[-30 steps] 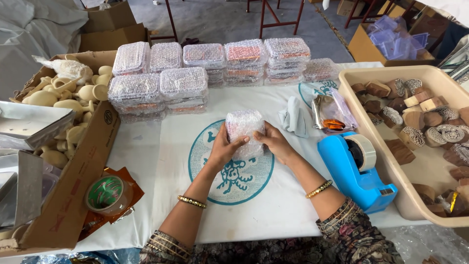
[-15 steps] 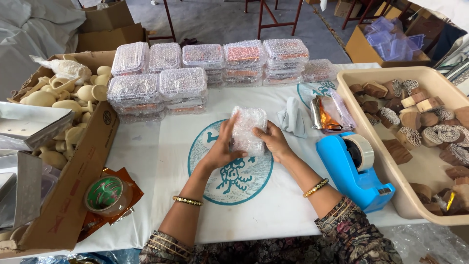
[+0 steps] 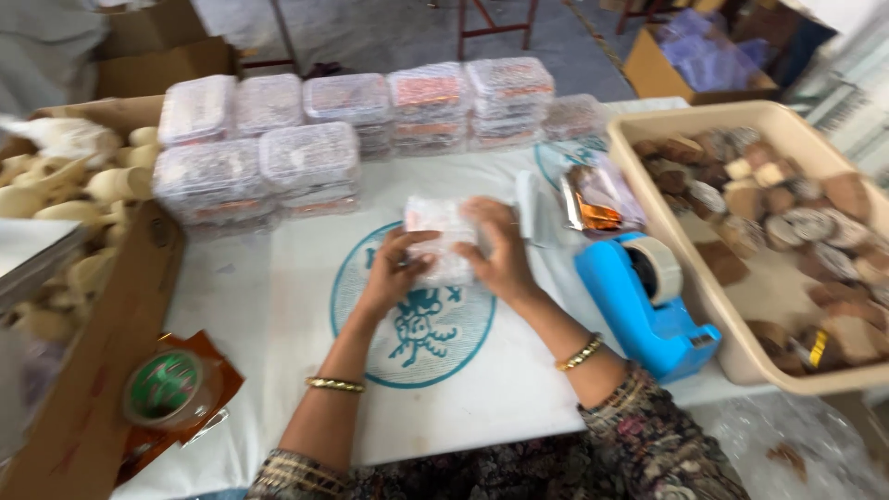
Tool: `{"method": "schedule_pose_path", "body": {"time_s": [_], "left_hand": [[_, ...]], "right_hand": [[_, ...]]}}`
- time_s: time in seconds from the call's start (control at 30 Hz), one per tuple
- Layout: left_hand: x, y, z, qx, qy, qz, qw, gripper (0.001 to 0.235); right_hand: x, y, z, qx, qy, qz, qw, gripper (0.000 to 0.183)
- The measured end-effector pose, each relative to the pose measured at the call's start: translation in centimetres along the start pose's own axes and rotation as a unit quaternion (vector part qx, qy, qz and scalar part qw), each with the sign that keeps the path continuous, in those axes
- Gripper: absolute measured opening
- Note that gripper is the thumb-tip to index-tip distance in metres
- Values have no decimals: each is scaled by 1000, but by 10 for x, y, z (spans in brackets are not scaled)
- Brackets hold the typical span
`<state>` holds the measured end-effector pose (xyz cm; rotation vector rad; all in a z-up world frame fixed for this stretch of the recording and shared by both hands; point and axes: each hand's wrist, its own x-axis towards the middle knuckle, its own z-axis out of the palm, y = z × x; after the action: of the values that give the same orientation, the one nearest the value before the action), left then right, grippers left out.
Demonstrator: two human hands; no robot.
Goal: The person wraps a small rectangular item in bubble wrap on a table, folding the edges and securing the package with clear tape from a blue dispenser. The workspace contains stacks of similar wrapped items and various other craft supplies.
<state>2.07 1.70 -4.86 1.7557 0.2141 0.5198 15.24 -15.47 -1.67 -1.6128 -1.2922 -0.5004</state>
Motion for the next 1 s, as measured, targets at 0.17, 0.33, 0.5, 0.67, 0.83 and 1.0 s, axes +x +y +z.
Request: {"method": "schedule_pose_path", "body": {"time_s": [0.17, 0.33, 0.5, 0.67, 0.83, 1.0], "left_hand": [[1, -21, -2, 135, 28, 51, 989, 33], [-4, 27, 9, 427, 110, 166, 882, 30], [-4, 14, 7, 366, 57, 218, 903, 23], [-8, 31, 8, 341, 61, 210, 914, 20], [-8, 33, 7, 329, 76, 207, 918, 19], [-10, 33, 8, 320, 72, 190, 925, 21]], "right_hand": [[-10, -3, 11, -19, -119, 19, 992, 30], [-8, -3, 12, -45, -130, 37, 990, 24], [-4, -26, -11, -134, -168, -26, 976, 23], [-12, -89, -142, -59, -88, 18, 994, 19], [-59, -80, -257, -201, -27, 162, 966, 12], [-95, -54, -284, -342, -122, 267, 893, 18]]}}
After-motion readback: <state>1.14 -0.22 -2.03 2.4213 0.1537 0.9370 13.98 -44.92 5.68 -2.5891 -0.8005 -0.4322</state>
